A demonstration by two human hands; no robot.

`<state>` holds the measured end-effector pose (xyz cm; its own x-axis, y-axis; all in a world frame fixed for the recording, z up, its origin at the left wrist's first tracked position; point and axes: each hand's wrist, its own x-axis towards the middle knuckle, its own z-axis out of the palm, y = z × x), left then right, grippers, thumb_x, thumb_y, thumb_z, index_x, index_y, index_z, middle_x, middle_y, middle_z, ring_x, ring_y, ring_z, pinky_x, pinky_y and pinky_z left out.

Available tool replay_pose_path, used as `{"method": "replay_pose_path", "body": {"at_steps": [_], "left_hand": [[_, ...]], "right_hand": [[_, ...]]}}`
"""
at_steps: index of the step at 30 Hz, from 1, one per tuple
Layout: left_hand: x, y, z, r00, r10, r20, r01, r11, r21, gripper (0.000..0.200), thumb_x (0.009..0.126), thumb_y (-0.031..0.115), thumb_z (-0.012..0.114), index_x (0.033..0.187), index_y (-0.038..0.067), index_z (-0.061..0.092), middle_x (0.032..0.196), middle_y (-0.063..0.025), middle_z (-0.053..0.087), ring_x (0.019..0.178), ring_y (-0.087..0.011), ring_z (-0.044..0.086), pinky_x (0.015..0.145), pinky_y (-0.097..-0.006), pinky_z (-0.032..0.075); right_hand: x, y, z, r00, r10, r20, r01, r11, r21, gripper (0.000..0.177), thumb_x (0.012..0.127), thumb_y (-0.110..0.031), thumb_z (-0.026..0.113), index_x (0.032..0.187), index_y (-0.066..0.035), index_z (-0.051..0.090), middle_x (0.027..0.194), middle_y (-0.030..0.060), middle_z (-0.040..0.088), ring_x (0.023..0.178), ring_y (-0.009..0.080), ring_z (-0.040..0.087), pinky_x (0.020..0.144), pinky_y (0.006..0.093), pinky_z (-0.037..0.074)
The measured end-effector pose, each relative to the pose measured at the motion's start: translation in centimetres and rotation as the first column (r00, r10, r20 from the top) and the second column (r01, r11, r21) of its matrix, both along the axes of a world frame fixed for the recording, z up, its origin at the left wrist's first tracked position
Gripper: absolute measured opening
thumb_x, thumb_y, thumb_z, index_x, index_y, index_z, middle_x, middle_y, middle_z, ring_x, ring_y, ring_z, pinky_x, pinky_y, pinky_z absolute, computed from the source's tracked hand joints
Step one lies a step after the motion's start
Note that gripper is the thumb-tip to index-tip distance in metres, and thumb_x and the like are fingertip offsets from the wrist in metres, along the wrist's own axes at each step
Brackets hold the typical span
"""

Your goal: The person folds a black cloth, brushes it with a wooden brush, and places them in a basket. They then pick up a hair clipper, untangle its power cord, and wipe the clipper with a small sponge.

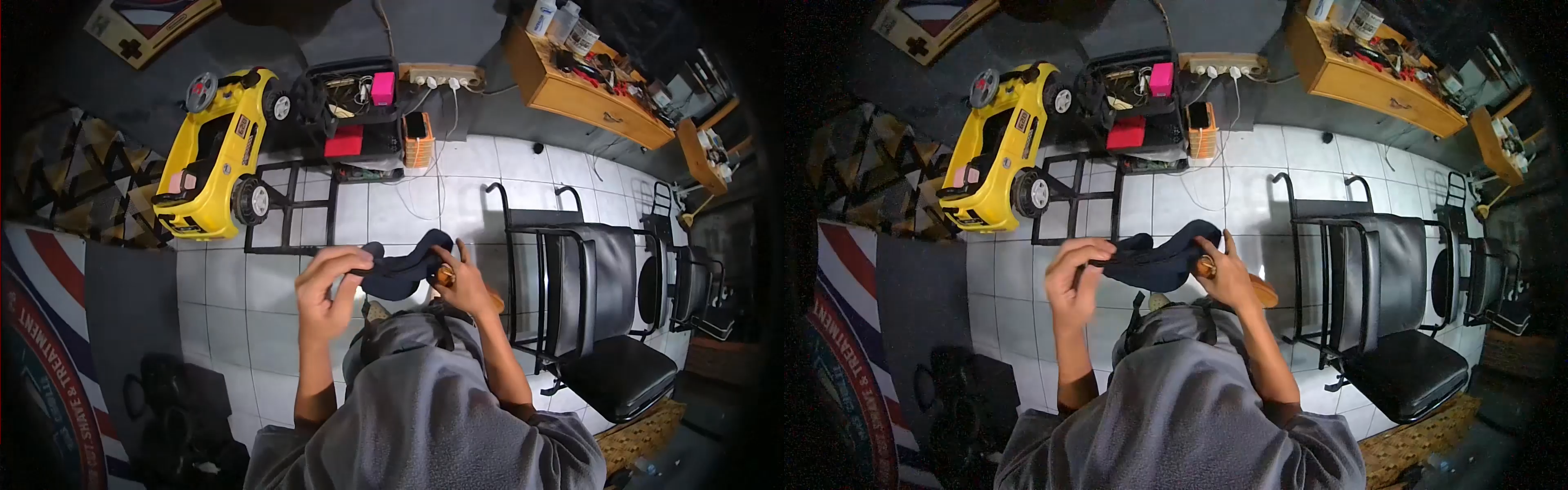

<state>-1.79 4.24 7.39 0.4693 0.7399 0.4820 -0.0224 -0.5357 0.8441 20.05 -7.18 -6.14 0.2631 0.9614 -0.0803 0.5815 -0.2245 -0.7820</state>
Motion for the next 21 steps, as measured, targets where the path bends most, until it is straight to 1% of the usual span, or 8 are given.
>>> {"method": "replay_pose_path", "body": {"at_steps": [3,6,7,11,14,16,17,21], "left_hand": [[-1.3,0.8,0.9,0.986,0.113,0.119,-0.122,0.990,0.067,0.015,0.085,-0.005,0.054,0.096,-0.004,0.064,0.096,-0.0133,0.064,0.085,-0.0225,0.064,0.077,-0.0281,0.050],[-3.3,2.5,0.1,0.916,0.400,0.021,-0.398,0.904,0.157,0.011,0.093,0.003,0.053,0.101,-0.003,0.058,0.097,-0.0114,0.061,0.087,-0.0161,0.059,0.084,-0.0292,0.047],[-4.1,2.8,-0.2,0.893,0.449,0.033,-0.450,0.890,0.074,0.012,0.094,0.004,0.054,0.103,-0.002,0.059,0.098,-0.0101,0.061,0.088,-0.0149,0.058,0.084,-0.0281,0.045],[-5.9,2.7,-1.7,0.796,0.605,0.004,-0.588,0.775,-0.233,0.016,0.096,0.008,0.055,0.107,-0.002,0.060,0.103,-0.0061,0.062,0.092,-0.0109,0.056,0.088,-0.0244,0.042],[-6.3,2.4,-2.5,0.802,0.597,0.022,-0.583,0.789,-0.194,0.018,0.096,0.009,0.056,0.109,-0.002,0.061,0.107,-0.0051,0.062,0.096,-0.0087,0.054,0.087,-0.0217,0.041],[-6.4,2.4,-3.0,0.786,0.618,0.020,-0.604,0.774,-0.188,0.018,0.096,0.009,0.056,0.109,-0.002,0.061,0.108,-0.0053,0.062,0.096,-0.0084,0.054,0.087,-0.0213,0.041],[-6.3,2.8,-3.1,0.761,0.646,0.065,-0.631,0.759,-0.160,0.014,0.096,0.004,0.054,0.105,-0.002,0.062,0.100,-0.0016,0.060,0.083,-0.0050,0.051,0.074,-0.0174,0.041],[-7.5,3.7,-4.0,0.747,0.658,0.097,-0.656,0.753,-0.059,0.013,0.096,0.002,0.053,0.104,-0.003,0.061,0.102,-0.0039,0.061,0.085,-0.0071,0.054,0.076,-0.0189,0.043]], "right_hand": [[1.2,-0.6,-0.8,0.999,0.037,0.028,-0.035,0.997,-0.065,0.048,0.072,-0.019,0.078,0.113,0.001,0.063,0.103,0.0224,0.065,0.113,0.0451,0.054,0.092,0.0470,0.047],[2.2,-1.0,-0.2,0.995,-0.018,-0.099,0.014,0.999,-0.042,0.042,0.073,-0.025,0.081,0.102,0.003,0.068,0.099,0.0219,0.066,0.096,0.0421,0.062,0.083,0.0433,0.050],[2.4,-1.2,0.0,1.000,-0.008,-0.025,0.011,0.993,0.122,0.034,0.076,-0.022,0.081,0.093,0.005,0.070,0.097,0.0180,0.064,0.077,0.0322,0.066,0.071,0.0353,0.052],[3.4,-2.1,3.1,0.957,-0.083,-0.278,0.133,0.977,0.165,0.018,0.077,-0.008,0.079,0.088,0.003,0.071,0.093,0.0100,0.056,0.062,0.0156,0.058,0.057,0.0267,0.046],[4.1,-2.1,5.4,0.994,-0.037,-0.100,0.058,0.973,0.221,0.018,0.075,-0.010,0.079,0.089,0.000,0.072,0.091,0.0101,0.056,0.060,0.0173,0.058,0.057,0.0291,0.046],[4.7,-2.3,6.1,1.000,0.003,-0.029,0.000,0.994,0.109,0.018,0.076,-0.015,0.078,0.087,-0.001,0.073,0.097,0.0116,0.063,0.067,0.0227,0.063,0.062,0.0325,0.050],[5.1,-2.3,6.0,0.999,0.037,-0.019,-0.035,0.996,0.079,0.018,0.076,-0.016,0.078,0.086,-0.001,0.073,0.098,0.0121,0.064,0.069,0.0240,0.065,0.064,0.0332,0.051],[5.0,-2.3,6.5,0.991,0.095,0.090,-0.097,0.995,0.015,0.020,0.077,-0.017,0.077,0.086,0.000,0.073,0.096,0.0135,0.068,0.076,0.0262,0.068,0.069,0.0332,0.053]]}}
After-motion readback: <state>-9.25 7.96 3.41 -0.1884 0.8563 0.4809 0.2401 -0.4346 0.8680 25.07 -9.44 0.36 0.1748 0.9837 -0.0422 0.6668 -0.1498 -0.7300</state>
